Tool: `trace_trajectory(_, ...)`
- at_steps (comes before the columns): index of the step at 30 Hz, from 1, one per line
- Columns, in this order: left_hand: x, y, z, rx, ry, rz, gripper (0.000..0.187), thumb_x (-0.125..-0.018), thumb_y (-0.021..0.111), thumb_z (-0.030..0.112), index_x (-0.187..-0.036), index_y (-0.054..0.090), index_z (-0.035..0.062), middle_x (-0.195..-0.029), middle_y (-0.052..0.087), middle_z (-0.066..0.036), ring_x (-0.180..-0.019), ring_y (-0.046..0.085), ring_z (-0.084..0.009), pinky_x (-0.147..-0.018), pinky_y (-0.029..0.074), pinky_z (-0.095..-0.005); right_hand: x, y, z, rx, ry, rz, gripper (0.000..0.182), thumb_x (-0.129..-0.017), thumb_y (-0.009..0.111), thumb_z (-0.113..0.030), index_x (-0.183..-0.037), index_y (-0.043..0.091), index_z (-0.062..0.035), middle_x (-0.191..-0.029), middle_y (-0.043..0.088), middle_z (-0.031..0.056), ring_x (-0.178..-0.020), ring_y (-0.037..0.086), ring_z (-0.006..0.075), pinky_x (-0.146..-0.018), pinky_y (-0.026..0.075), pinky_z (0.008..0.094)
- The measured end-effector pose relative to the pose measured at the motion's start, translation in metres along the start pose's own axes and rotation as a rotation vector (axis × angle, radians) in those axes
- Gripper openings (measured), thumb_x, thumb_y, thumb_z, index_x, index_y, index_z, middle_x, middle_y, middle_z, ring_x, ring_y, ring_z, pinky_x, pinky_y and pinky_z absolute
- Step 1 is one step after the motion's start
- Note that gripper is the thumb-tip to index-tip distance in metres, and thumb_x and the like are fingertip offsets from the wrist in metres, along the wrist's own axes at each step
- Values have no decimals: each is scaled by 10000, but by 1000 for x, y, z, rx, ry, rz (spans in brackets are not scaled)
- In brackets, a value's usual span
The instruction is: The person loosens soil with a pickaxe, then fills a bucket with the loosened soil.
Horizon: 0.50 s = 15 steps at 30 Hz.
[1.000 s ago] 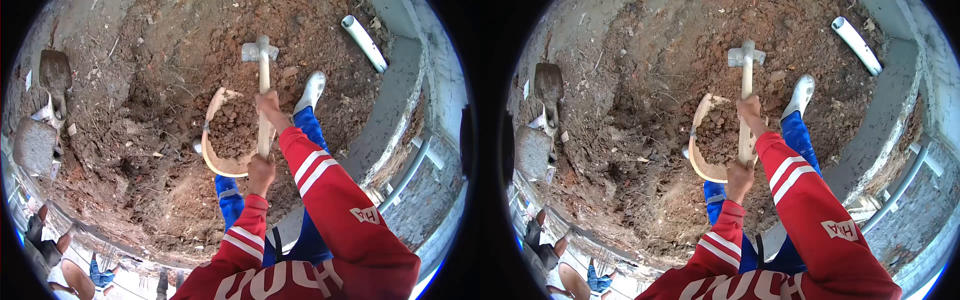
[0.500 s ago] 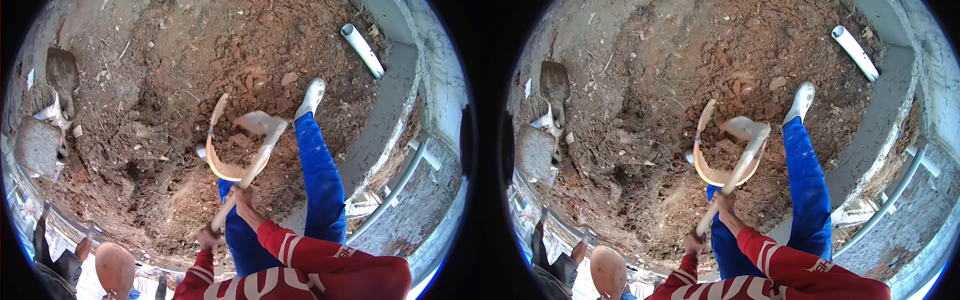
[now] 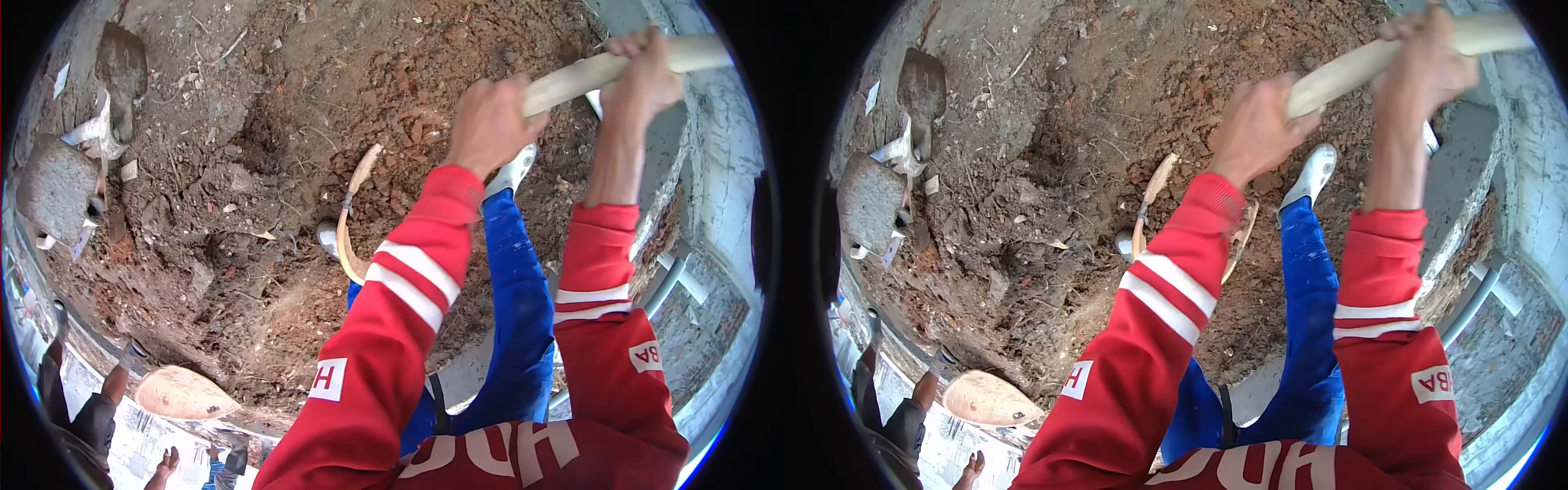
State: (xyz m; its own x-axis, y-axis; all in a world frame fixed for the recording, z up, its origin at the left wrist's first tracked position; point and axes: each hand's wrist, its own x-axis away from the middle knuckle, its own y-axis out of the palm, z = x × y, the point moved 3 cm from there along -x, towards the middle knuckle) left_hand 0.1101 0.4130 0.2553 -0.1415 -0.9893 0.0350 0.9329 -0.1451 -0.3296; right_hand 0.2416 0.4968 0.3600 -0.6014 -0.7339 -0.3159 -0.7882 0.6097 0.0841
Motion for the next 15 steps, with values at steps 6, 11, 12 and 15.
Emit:
trace_trajectory(6,298,4,-136,23,-970,146,215,-863,711,143,-948,679,-52,-778,706,-216,-754,711,-344,-686,535,-440,343,-25,218,917,859,-602,385,-825,704,-167,-1059,595,119,-958,673,299,-867,697,388,-824,554,449)
trace_trajectory(11,264,10,-106,-265,-851,100,314,-821,749,218,-784,601,-56,-690,654,-253,-700,675,-437,-622,523,-467,307,-31,234,683,1025,-649,345,-854,704,-219,-938,581,93,-825,682,248,-771,710,329,-658,557,415)
trace_trajectory(12,264,2,-83,-230,-913,62,318,-808,748,223,-806,601,-59,-735,656,-266,-727,664,-457,-662,520,-504,309,-40,220,678,1071,-590,294,-885,683,-193,-941,553,65,-710,605,157,-596,612,263,-507,488,386)
trace_trajectory(15,339,-14,-33,-404,-789,-4,315,-796,739,215,-871,602,-58,-772,664,-275,-763,667,-465,-694,527,-537,339,-82,114,518,1141,-370,220,-937,615,-115,-1028,442,-14,-613,496,43,-424,477,139,-357,393,281)
